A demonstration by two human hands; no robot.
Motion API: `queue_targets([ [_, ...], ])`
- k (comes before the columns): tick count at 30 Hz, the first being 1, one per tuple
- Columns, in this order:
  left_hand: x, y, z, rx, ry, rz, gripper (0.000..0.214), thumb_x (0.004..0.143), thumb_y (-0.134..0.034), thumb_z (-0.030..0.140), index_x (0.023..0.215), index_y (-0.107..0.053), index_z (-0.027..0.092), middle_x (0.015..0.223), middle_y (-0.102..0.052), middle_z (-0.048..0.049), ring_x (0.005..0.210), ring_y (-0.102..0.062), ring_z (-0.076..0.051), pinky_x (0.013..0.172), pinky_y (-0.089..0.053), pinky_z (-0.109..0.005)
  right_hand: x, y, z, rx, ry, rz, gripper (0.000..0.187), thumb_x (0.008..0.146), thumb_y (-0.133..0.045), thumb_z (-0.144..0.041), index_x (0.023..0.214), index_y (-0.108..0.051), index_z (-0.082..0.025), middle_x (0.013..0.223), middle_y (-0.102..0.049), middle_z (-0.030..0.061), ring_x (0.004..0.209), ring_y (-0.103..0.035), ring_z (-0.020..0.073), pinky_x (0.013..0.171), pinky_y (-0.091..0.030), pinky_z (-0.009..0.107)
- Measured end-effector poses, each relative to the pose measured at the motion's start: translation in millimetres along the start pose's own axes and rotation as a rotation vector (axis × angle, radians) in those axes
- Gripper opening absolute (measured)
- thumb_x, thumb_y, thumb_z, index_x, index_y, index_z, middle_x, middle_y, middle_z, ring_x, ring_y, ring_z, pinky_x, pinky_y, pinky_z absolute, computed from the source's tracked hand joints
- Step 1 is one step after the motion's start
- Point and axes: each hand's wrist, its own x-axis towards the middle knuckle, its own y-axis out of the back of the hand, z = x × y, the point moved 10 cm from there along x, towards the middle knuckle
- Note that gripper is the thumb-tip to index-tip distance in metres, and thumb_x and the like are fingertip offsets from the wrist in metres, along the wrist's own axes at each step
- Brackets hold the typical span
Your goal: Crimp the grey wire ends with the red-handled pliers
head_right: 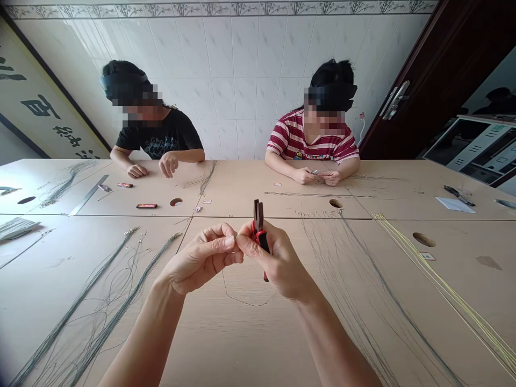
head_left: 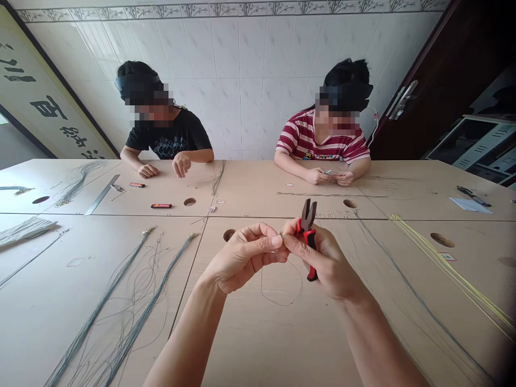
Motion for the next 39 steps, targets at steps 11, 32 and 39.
queue_targets([
  [11,-1,-1.3,-2,0.003,0.01,-0.004,0.017,0.075,-0.078,0.022,0.069,-0.064,0.014,0.07,-0.067,0.0004,0.066,-0.065,-0.01,0.075,-0.05,-0.026,0,0,-1,-0.006,0.022,-0.02,0.026,0.092,-0.055,-0.039,0.075,-0.054,-0.019,0.065,-0.052,-0.0019,0.054,-0.04,0.0087,0.045,-0.029,0.022],
  [32,-40,-0.4,62,0.778,-0.456,0.456,0.004,0.079,-0.071,0.024,0.077,-0.074,0.022,0.079,-0.068,-0.0015,0.074,-0.056,-0.016,0.075,-0.043,-0.029,-3,12,-16,-0.338,0.141,0.198,0.021,0.093,-0.053,-0.036,0.078,-0.051,-0.021,0.064,-0.046,-0.004,0.057,-0.041,0.0096,0.055,-0.035,0.025],
  [39,-46,-6.6,62,0.833,-0.557,0.491,0.007,0.08,-0.069,0.021,0.074,-0.073,0.024,0.078,-0.067,-0.0008,0.068,-0.052,-0.015,0.058,-0.037,-0.027,-4,10,-18,-0.342,0.158,0.207,0.021,0.093,-0.053,-0.037,0.079,-0.052,-0.022,0.068,-0.05,-0.0025,0.06,-0.045,0.0107,0.058,-0.037,0.026],
])
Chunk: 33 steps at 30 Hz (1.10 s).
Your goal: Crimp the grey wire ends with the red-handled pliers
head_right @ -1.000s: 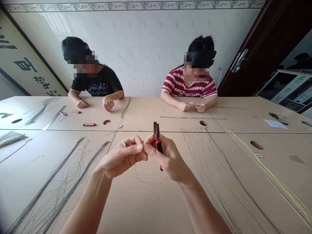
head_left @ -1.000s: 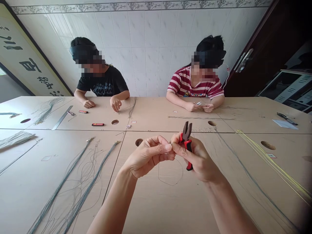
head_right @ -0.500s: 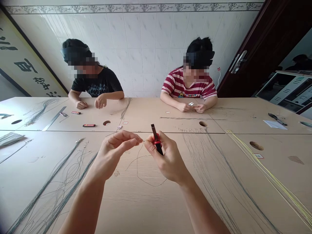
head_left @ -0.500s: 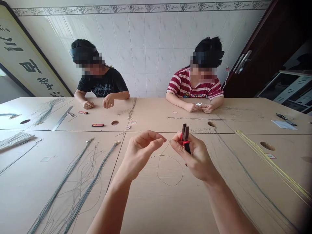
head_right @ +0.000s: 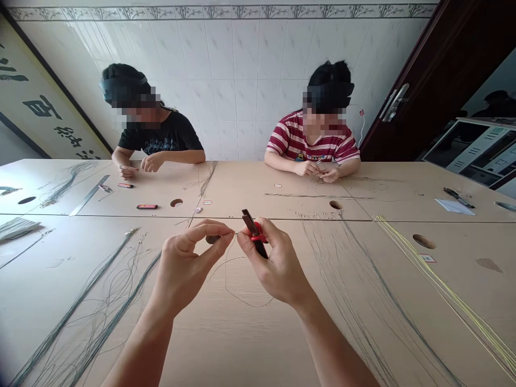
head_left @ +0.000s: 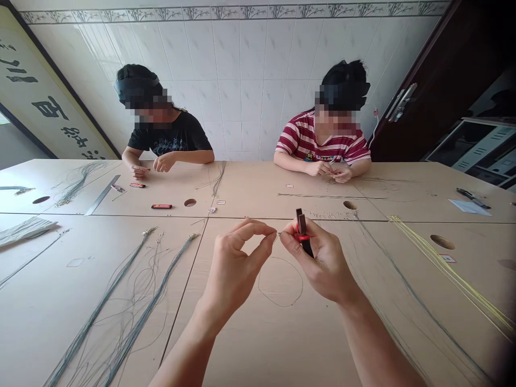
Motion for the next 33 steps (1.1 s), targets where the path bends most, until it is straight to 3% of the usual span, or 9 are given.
queue_targets([
  [5,-1,-3.5,2,0.115,-0.041,-0.005,0.01,0.083,-0.065,0.024,0.076,-0.072,0.024,0.082,-0.068,-0.0017,0.071,-0.055,-0.016,0.058,-0.039,-0.027,0,0,1,0.013,0.0,0.008,0.02,0.093,-0.053,-0.036,0.08,-0.053,-0.021,0.071,-0.052,-0.0015,0.065,-0.047,0.0115,0.063,-0.039,0.026],
  [16,-1,-6.6,8,0.14,-0.072,0.011,0.011,0.084,-0.065,0.023,0.077,-0.074,0.024,0.083,-0.07,-0.0018,0.074,-0.057,-0.017,0.07,-0.044,-0.03,0,0,3,0.038,-0.003,-0.001,0.016,0.094,-0.054,-0.032,0.082,-0.053,-0.022,0.073,-0.05,-0.0032,0.067,-0.044,0.0102,0.067,-0.038,0.024],
  [26,-2,-7.8,17,0.244,-0.159,0.026,0.012,0.086,-0.061,0.016,0.08,-0.071,0.021,0.083,-0.071,0.0004,0.074,-0.06,-0.013,0.067,-0.047,-0.025,1,-1,2,0.037,0.007,-0.005,0.018,0.094,-0.054,-0.033,0.081,-0.053,-0.021,0.071,-0.049,-0.0039,0.064,-0.043,0.009,0.062,-0.037,0.023],
  [33,0,-4.2,2,0.223,-0.031,0.0,0.009,0.086,-0.062,0.026,0.086,-0.071,0.023,0.086,-0.072,0.0013,0.072,-0.062,-0.012,0.054,-0.045,-0.022,2,0,0,0.03,0.024,0.009,0.016,0.094,-0.054,-0.031,0.081,-0.053,-0.021,0.072,-0.052,-0.004,0.066,-0.046,0.0086,0.065,-0.038,0.022],
])
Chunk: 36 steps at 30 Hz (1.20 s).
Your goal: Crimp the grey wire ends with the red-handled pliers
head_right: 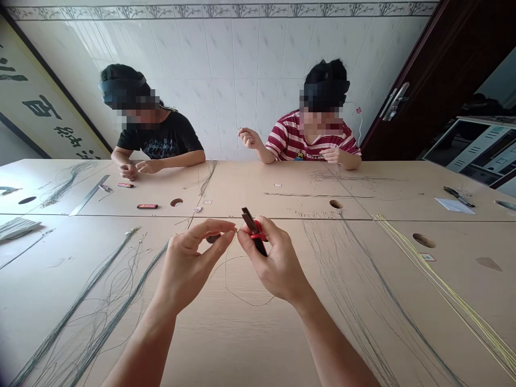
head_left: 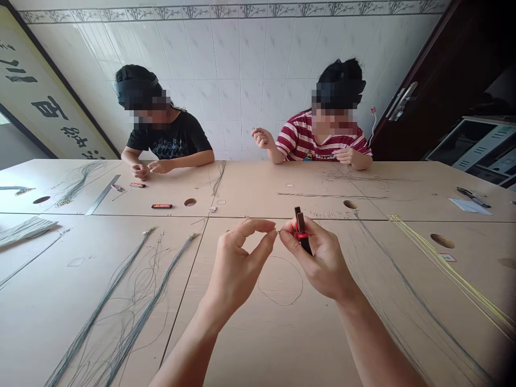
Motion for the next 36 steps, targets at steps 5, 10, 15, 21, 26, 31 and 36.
queue_targets([
  [5,2,-2.6,-8,-0.022,0.053,-0.042,0.013,0.088,-0.061,0.031,0.086,-0.071,0.024,0.087,-0.074,0.0018,0.08,-0.065,-0.015,0.056,-0.046,-0.022,-1,1,1,-0.005,-0.006,0.005,0.015,0.093,-0.055,-0.032,0.082,-0.054,-0.022,0.072,-0.054,-0.0039,0.067,-0.048,0.009,0.067,-0.04,0.022],
  [10,4,-5.7,-9,-0.041,0.064,-0.079,0.016,0.089,-0.059,0.033,0.084,-0.071,0.023,0.084,-0.074,0.0019,0.082,-0.066,-0.015,0.059,-0.047,-0.022,-2,2,0,-0.02,0.003,0.008,0.016,0.093,-0.055,-0.033,0.082,-0.055,-0.022,0.075,-0.056,-0.0031,0.069,-0.05,0.0096,0.069,-0.042,0.022],
  [15,4,-5.4,-11,-0.044,0.072,-0.062,0.017,0.088,-0.061,0.035,0.079,-0.07,0.023,0.083,-0.074,0.0018,0.083,-0.067,-0.016,0.066,-0.049,-0.025,-2,2,0,-0.049,0.014,0.012,0.015,0.093,-0.055,-0.033,0.083,-0.055,-0.022,0.076,-0.057,-0.0026,0.071,-0.051,0.01,0.07,-0.042,0.022],
  [21,3,-6.0,-13,-0.036,0.078,-0.076,0.012,0.086,-0.063,0.034,0.082,-0.07,0.026,0.085,-0.074,0.0027,0.084,-0.066,-0.017,0.065,-0.049,-0.025,-1,1,0,-0.068,0.009,0.001,0.018,0.094,-0.054,-0.033,0.081,-0.054,-0.021,0.074,-0.056,-0.0021,0.069,-0.049,0.0106,0.067,-0.042,0.023],
  [26,3,-5.4,-13,-0.014,0.085,-0.072,0.013,0.087,-0.062,0.034,0.079,-0.068,0.024,0.081,-0.071,0.0019,0.08,-0.063,-0.016,0.064,-0.047,-0.025,-1,0,-2,-0.058,0.015,-0.004,0.016,0.094,-0.054,-0.032,0.082,-0.055,-0.021,0.076,-0.058,-0.0023,0.071,-0.052,0.01,0.069,-0.044,0.021],
  [31,3,-5.2,-15,-0.013,0.104,-0.08,0.017,0.088,-0.059,0.034,0.078,-0.065,0.022,0.077,-0.069,-0.0006,0.079,-0.062,-0.016,0.066,-0.048,-0.027,-1,-2,2,-0.045,-0.018,-0.018,0.014,0.092,-0.057,-0.034,0.086,-0.058,-0.021,0.082,-0.063,-0.0014,0.077,-0.057,0.0107,0.074,-0.046,0.022],
  [36,3,-6.9,-17,-0.082,0.121,-0.1,0.017,0.088,-0.059,0.033,0.078,-0.065,0.021,0.078,-0.068,-0.0004,0.079,-0.062,-0.016,0.075,-0.049,-0.029,-1,-1,2,-0.03,-0.02,-0.024,0.015,0.092,-0.056,-0.033,0.083,-0.056,-0.021,0.077,-0.059,-0.002,0.073,-0.054,0.0104,0.072,-0.045,0.022],
])
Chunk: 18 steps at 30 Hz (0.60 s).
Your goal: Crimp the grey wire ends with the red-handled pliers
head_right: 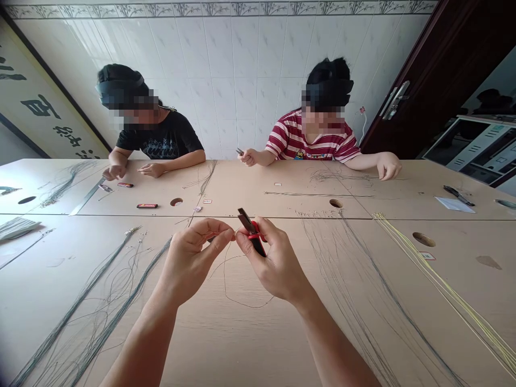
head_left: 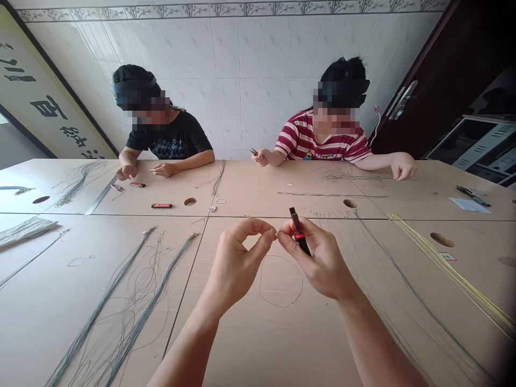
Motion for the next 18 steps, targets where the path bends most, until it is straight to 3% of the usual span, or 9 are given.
queue_targets([
  [7,5,-2.3,1,-0.167,-0.02,-0.042,0.017,0.089,-0.059,0.034,0.092,-0.069,0.02,0.097,-0.073,-0.0039,0.094,-0.065,-0.018,0.09,-0.048,-0.032,-1,0,5,0.051,-0.063,-0.03,0.019,0.093,-0.054,-0.037,0.081,-0.052,-0.022,0.068,-0.047,-0.0036,0.06,-0.041,0.0096,0.058,-0.037,0.023],
  [12,4,-8.5,-2,-0.3,0.012,-0.111,0.015,0.087,-0.064,0.034,0.086,-0.069,0.02,0.088,-0.072,-0.0009,0.083,-0.063,-0.013,0.078,-0.049,-0.024,-1,-3,5,0.085,-0.067,-0.055,0.02,0.093,-0.055,-0.037,0.08,-0.052,-0.021,0.069,-0.045,-0.0036,0.061,-0.04,0.0095,0.057,-0.035,0.024],
  [18,5,-11.9,-4,-0.385,0.025,-0.144,0.012,0.085,-0.068,0.032,0.084,-0.067,0.02,0.084,-0.069,0.0008,0.08,-0.06,-0.01,0.075,-0.049,-0.021,0,-6,6,0.144,-0.08,-0.092,0.021,0.093,-0.054,-0.036,0.078,-0.05,-0.021,0.069,-0.044,-0.0033,0.061,-0.039,0.0096,0.057,-0.034,0.024],
])
